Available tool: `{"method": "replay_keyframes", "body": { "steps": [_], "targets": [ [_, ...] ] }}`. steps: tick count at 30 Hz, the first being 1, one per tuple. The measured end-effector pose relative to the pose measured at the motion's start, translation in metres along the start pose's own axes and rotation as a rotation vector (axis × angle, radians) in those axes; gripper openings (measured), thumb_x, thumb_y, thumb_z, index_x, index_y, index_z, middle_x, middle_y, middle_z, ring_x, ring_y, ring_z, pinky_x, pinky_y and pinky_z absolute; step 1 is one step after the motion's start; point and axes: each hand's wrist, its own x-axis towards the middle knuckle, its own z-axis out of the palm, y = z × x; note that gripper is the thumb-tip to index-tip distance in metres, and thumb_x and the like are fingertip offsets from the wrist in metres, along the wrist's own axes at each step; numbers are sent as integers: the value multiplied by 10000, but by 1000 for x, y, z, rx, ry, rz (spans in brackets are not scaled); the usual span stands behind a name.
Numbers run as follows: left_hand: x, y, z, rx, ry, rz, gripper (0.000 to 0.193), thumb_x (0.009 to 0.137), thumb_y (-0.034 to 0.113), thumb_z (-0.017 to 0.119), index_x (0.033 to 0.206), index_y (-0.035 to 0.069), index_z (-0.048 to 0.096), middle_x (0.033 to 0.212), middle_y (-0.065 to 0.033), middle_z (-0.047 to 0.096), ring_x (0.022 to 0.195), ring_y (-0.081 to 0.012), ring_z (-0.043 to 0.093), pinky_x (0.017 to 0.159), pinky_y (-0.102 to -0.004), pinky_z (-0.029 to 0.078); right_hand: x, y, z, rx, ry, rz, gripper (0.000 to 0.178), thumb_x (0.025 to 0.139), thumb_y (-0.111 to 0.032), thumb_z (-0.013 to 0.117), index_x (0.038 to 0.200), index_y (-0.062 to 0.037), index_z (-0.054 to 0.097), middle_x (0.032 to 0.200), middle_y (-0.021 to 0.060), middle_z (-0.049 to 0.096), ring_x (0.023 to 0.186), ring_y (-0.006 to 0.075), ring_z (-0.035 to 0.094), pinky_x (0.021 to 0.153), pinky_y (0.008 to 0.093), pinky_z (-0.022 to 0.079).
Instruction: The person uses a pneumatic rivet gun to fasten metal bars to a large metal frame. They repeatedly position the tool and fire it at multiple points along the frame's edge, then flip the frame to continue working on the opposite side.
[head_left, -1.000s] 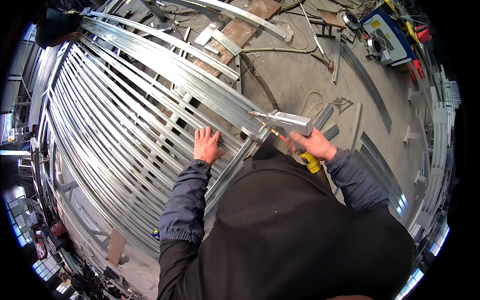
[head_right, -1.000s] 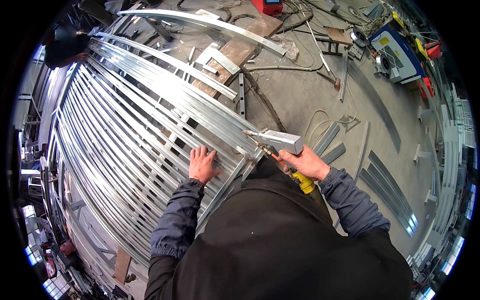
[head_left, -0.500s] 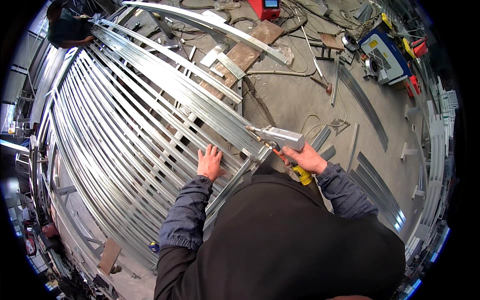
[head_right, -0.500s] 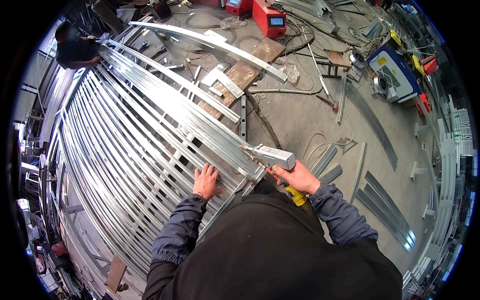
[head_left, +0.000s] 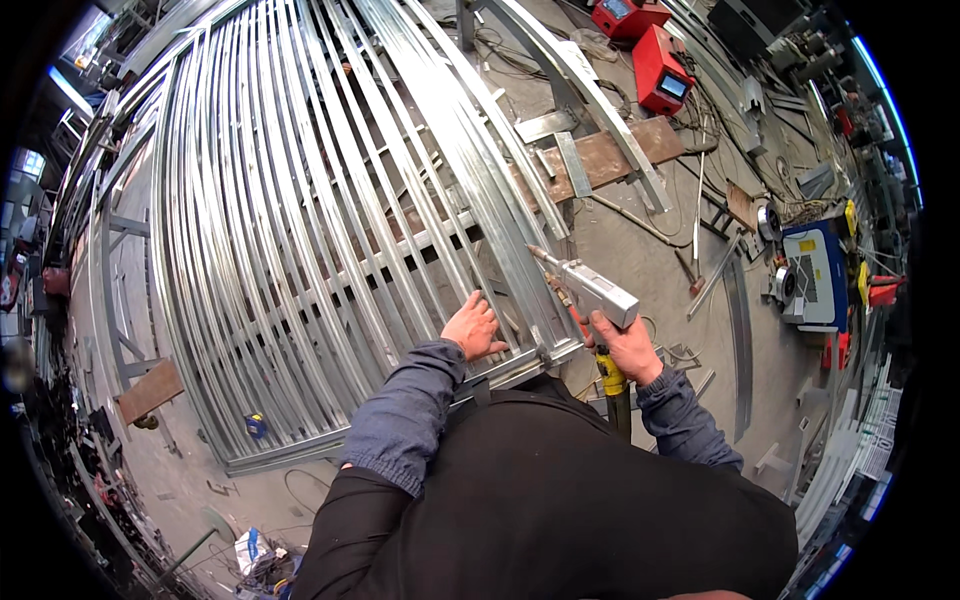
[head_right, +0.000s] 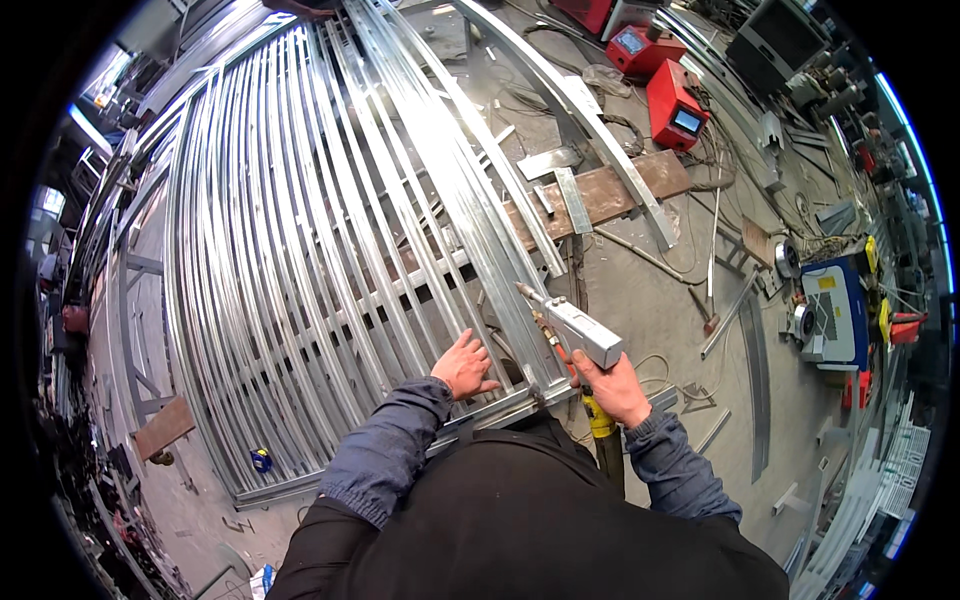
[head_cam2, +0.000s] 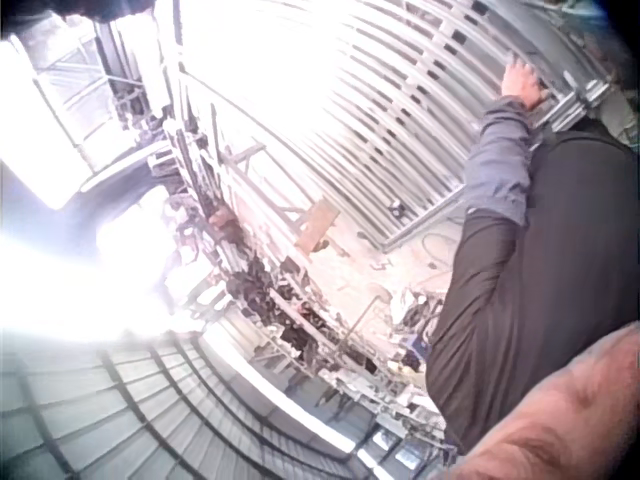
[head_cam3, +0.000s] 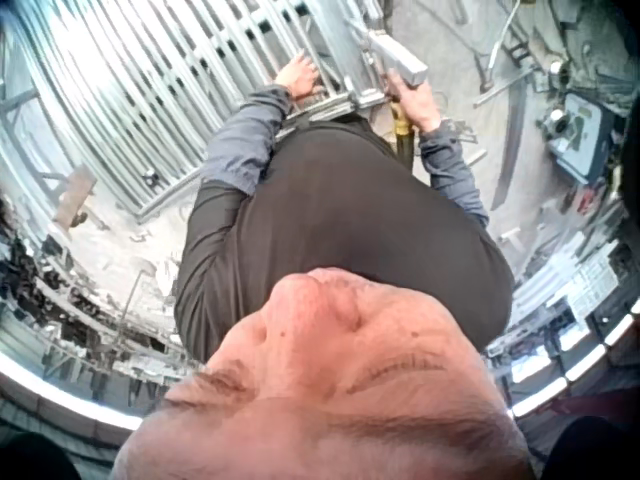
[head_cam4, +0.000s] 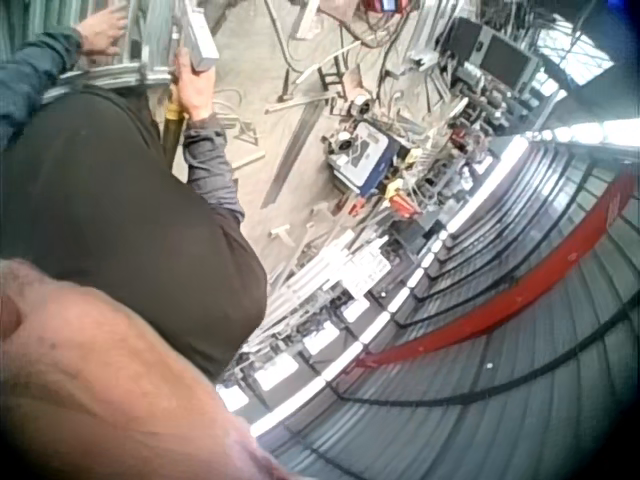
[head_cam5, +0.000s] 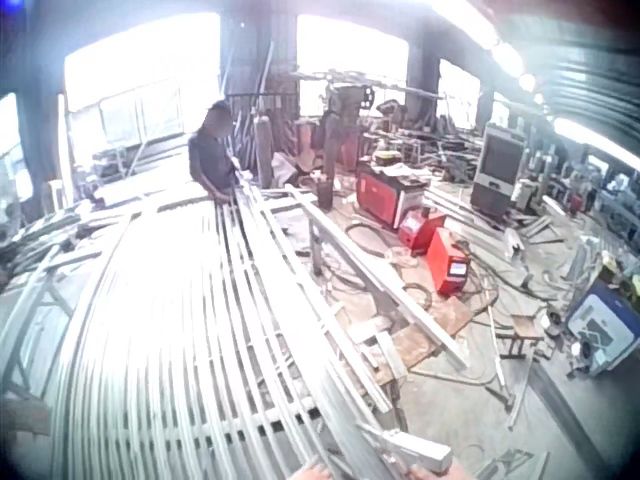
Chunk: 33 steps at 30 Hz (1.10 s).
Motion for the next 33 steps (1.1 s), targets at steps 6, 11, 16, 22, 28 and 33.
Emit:
{"method": "replay_keyframes", "body": {
  "steps": [6,11,16,22,28,33],
  "targets": [
    [-4,-21,18,-143,160,120,565,960,581,654,995,33,783,1038,-106,720,1175,-292,639,1286,-498,309,-12,-2,41,-58,111,-43,515,1089,-326,708,1465,3,583,1071,48,737,796,120,653,729,310,566],
    [-3,-34,27,-274,299,201,489,887,494,736,1030,29,767,1087,-124,719,1210,-310,628,1265,-470,336,-39,15,91,-114,302,-7,522,1078,-307,722,1477,-3,579,1097,59,753,783,115,672,716,292,581],
    [-17,-38,32,-372,277,169,467,850,442,769,1056,23,773,1134,-125,727,1255,-305,621,1284,-479,313,-49,39,140,-157,316,66,510,1077,-283,721,1481,-4,581,1105,66,753,772,115,671,702,298,578],
    [-18,-50,23,-374,243,195,503,834,449,794,1088,27,693,1026,-157,740,1139,-306,676,1201,-445,382,-59,25,164,-143,268,-1,470,1088,-236,694,1472,12,586,1126,66,754,794,124,670,738,303,575],
    [-20,-51,24,-384,268,189,520,839,435,797,1114,19,652,1049,-168,727,1139,-322,674,1208,-456,385,-52,32,155,-133,379,-20,495,1081,-268,711,1465,14,578,1123,66,751,793,116,659,731,291,571],
    [-22,-39,31,-427,304,153,500,884,424,768,1144,14,651,1094,-166,733,1210,-328,656,1262,-464,352,-52,42,151,-108,411,12,511,1080,-306,717,1469,2,593,1054,35,730,785,106,650,726,287,565]
  ]
}}
